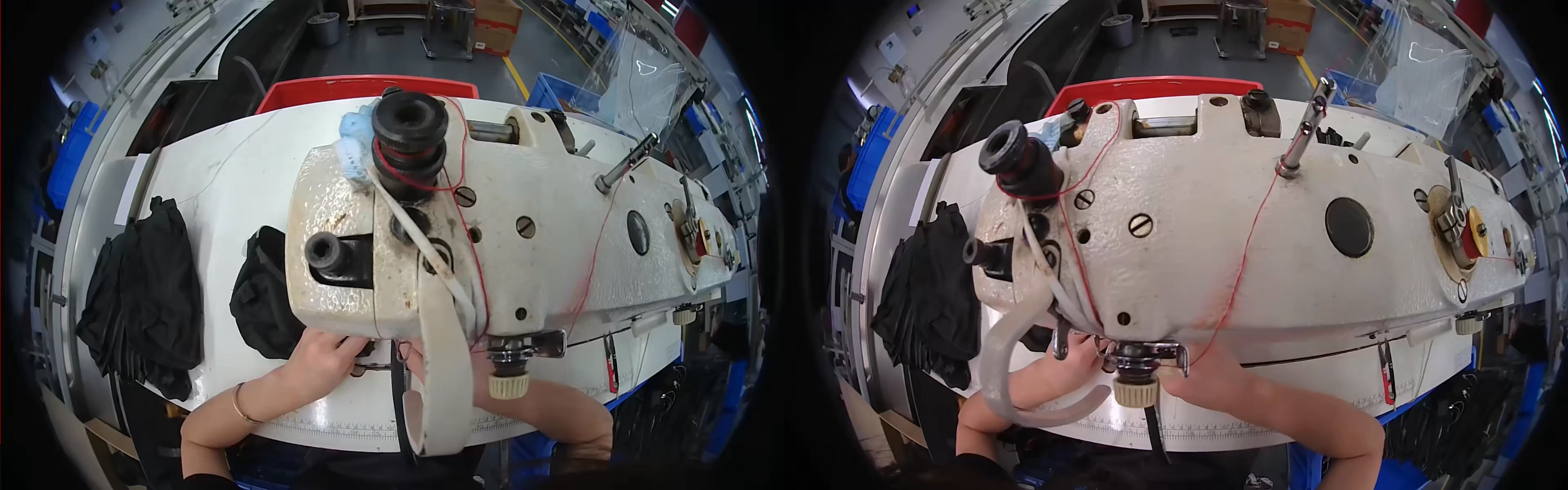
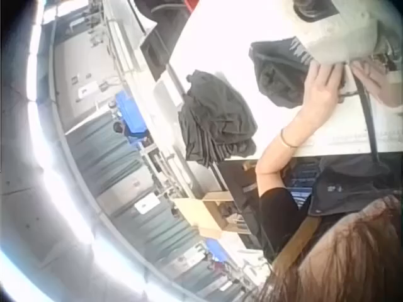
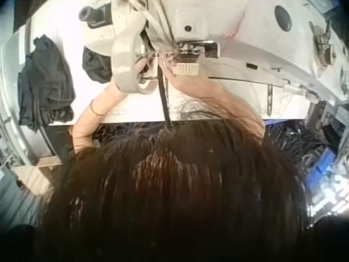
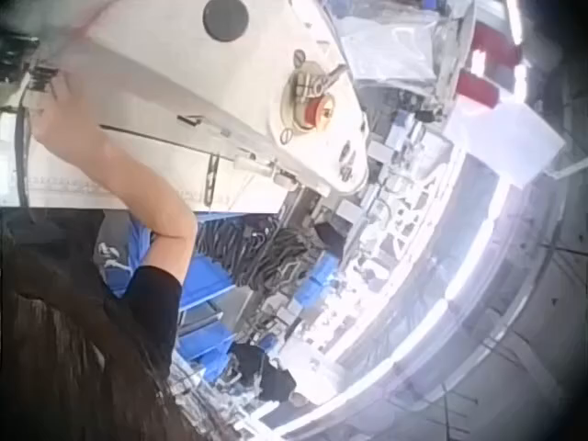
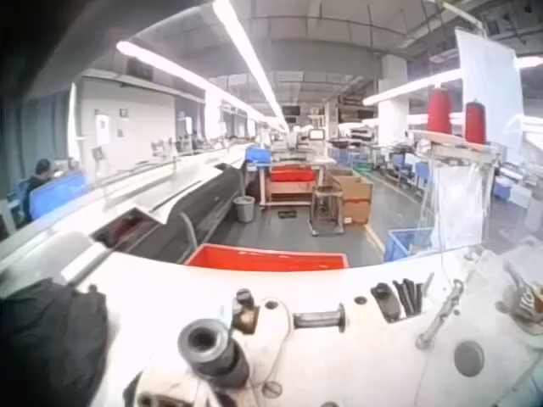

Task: Sewing pieces of leather or fabric together using an industrial sewing machine.

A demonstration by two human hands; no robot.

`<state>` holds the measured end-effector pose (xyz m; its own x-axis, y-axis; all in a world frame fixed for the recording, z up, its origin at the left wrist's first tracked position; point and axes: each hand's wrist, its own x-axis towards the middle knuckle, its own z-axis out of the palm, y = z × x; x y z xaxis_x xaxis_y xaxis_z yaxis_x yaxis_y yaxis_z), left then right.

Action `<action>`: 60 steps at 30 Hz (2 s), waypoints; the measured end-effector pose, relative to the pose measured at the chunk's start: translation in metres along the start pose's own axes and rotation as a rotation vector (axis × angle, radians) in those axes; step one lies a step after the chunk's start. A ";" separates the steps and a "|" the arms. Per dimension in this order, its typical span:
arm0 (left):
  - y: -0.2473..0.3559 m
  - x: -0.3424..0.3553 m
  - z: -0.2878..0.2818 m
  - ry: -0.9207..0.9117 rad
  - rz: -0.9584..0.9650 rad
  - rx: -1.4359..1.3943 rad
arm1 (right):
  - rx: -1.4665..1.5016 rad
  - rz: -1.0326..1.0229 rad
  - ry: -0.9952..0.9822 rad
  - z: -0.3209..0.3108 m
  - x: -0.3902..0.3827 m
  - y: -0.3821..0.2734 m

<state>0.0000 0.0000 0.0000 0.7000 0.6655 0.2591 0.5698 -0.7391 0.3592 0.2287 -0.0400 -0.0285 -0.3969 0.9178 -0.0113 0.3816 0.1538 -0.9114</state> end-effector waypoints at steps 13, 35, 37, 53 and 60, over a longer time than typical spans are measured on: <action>-0.001 0.004 0.009 0.083 0.029 -0.116 | -0.524 -0.235 -0.016 0.014 -0.006 0.016; 0.004 0.003 -0.001 -0.038 -0.041 -0.132 | -0.722 -0.303 -0.221 -0.001 -0.005 -0.001; 0.004 0.006 -0.001 -0.016 -0.019 -0.116 | -0.643 -0.247 -0.212 -0.001 -0.005 -0.003; 0.014 0.016 0.007 0.113 0.064 -0.055 | -0.550 -0.355 -0.037 0.006 -0.005 0.004; 0.031 0.014 -0.006 -0.004 0.033 0.115 | -0.989 -0.704 0.008 -0.015 0.001 -0.021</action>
<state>0.0245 -0.0130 0.0201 0.7210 0.6403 0.2650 0.5919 -0.7679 0.2450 0.2325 -0.0374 -0.0034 -0.7700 0.5229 0.3656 0.5586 0.8294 -0.0098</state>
